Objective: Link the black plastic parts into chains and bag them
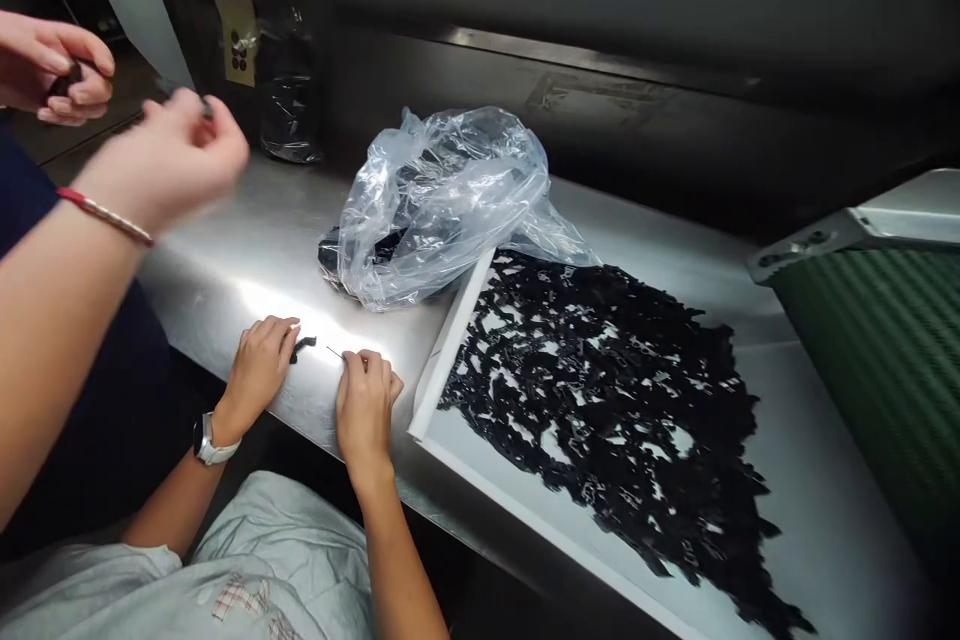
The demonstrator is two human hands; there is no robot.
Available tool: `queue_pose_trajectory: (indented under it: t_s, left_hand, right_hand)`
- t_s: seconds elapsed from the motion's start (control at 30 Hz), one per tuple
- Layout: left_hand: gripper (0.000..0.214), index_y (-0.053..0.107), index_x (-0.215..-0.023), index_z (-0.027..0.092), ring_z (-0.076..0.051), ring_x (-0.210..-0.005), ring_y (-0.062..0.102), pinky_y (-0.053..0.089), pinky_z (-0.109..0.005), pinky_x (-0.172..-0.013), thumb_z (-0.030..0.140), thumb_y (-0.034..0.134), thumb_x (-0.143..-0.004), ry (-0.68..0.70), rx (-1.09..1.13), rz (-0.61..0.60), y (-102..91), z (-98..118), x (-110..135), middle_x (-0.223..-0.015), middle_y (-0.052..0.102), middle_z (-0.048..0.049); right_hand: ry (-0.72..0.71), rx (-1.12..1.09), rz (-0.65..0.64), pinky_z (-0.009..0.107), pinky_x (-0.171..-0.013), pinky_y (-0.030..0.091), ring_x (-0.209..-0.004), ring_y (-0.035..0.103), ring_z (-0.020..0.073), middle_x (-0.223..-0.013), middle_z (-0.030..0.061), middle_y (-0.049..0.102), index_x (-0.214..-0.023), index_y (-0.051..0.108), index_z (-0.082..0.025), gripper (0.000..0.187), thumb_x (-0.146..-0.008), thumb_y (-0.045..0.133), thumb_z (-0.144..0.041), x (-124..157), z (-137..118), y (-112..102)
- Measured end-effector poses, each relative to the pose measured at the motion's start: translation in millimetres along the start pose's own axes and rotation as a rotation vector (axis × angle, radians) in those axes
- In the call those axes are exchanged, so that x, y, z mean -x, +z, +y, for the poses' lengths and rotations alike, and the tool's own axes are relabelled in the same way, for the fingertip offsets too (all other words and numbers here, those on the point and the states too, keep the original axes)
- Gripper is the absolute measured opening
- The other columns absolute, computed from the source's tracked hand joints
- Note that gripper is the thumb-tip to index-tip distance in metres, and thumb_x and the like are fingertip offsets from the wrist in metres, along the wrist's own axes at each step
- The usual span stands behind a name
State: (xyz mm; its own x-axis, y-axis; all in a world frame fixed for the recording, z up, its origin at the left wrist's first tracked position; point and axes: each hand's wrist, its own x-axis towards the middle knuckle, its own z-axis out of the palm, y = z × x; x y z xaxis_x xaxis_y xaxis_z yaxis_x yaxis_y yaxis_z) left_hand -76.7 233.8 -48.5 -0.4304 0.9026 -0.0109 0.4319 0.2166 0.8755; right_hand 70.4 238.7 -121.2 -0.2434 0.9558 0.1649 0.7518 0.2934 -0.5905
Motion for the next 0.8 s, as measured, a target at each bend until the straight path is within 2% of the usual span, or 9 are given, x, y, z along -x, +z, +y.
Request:
queue_pose_trajectory:
  t_s: [0.07,0.17,0.23,0.3,0.43,0.53,0.63,0.8]
  left_hand:
    - [0.018,0.071,-0.103,0.016,-0.028,-0.103,0.064,0.045,-0.051,-0.102,0.022,0.057,-0.093,0.073,-0.148,0.047,3.2,-35,8,-0.103,0.072,-0.0113]
    - [0.026,0.069,-0.113,0.018,-0.027,-0.095,0.065,0.046,-0.047,-0.096,0.028,0.05,-0.099,0.175,-0.292,0.09,-0.4,-56,14,-0.105,0.072,-0.0122]
    - [0.028,0.067,-0.117,0.017,-0.025,-0.088,0.065,0.047,-0.044,-0.091,0.032,0.049,-0.101,0.228,-0.362,0.093,-5.1,-56,17,-0.102,0.072,-0.0108]
    - [0.03,0.066,-0.12,0.018,-0.024,-0.086,0.065,0.049,-0.042,-0.088,0.037,0.054,-0.1,0.281,-0.412,0.047,-6.9,-52,23,-0.1,0.071,-0.009]
    - [0.036,0.066,-0.121,0.021,-0.025,-0.095,0.067,0.053,-0.039,-0.088,0.044,0.066,-0.094,0.384,-0.468,-0.154,1.7,-46,43,-0.106,0.072,-0.0076]
    - [0.021,0.069,-0.107,0.021,-0.023,-0.092,0.069,0.055,-0.037,-0.085,0.037,0.059,-0.099,0.425,-0.493,-0.273,9.3,-44,54,-0.098,0.074,-0.0069]
    - [0.023,0.07,-0.101,0.019,-0.022,-0.083,0.07,0.056,-0.036,-0.082,0.031,0.051,-0.102,0.424,-0.534,-0.303,11.2,-41,56,-0.091,0.075,-0.0073]
    - [0.021,0.072,-0.099,0.018,-0.024,-0.081,0.072,0.056,-0.035,-0.078,0.029,0.054,-0.099,0.407,-0.626,-0.283,6.0,-26,49,-0.091,0.078,-0.0083]
  right_hand:
    - [-0.008,0.015,0.012,0.045,-0.093,0.044,-0.103,0.059,0.0287,-0.109,0.0154,0.068,-0.114,0.072,-0.014,0.034,-0.097,0.045,-0.003,1,1,0]
    - [-0.019,0.024,0.024,0.043,-0.091,0.045,-0.101,0.059,0.028,-0.109,0.0151,0.069,-0.117,0.071,-0.013,0.032,-0.097,0.047,-0.004,3,3,0]
    - [-0.03,0.022,0.021,0.042,-0.09,0.045,-0.101,0.059,0.0277,-0.109,0.0149,0.069,-0.117,0.07,-0.013,0.03,-0.096,0.049,-0.005,4,4,-1]
    - [-0.038,0.016,0.011,0.041,-0.09,0.045,-0.101,0.059,0.0277,-0.11,0.0149,0.069,-0.117,0.07,-0.013,0.029,-0.096,0.051,-0.006,5,4,-3]
    - [-0.033,0.008,-0.024,0.041,-0.09,0.044,-0.101,0.058,0.0282,-0.112,0.0154,0.068,-0.115,0.069,-0.014,0.027,-0.097,0.049,-0.008,7,3,-8]
    - [-0.013,0.003,-0.05,0.042,-0.09,0.043,-0.101,0.056,0.0284,-0.114,0.0154,0.066,-0.115,0.068,-0.016,0.029,-0.099,0.044,-0.009,9,5,-8]
    - [0.0,-0.015,-0.077,0.043,-0.088,0.044,-0.098,0.056,0.0281,-0.109,0.0147,0.066,-0.107,0.068,-0.017,0.028,-0.097,0.044,-0.008,10,6,-6]
    - [0.017,-0.062,-0.106,0.046,-0.088,0.046,-0.096,0.055,0.0299,-0.101,0.0147,0.065,-0.098,0.067,-0.017,0.028,-0.093,0.043,-0.005,8,2,-8]
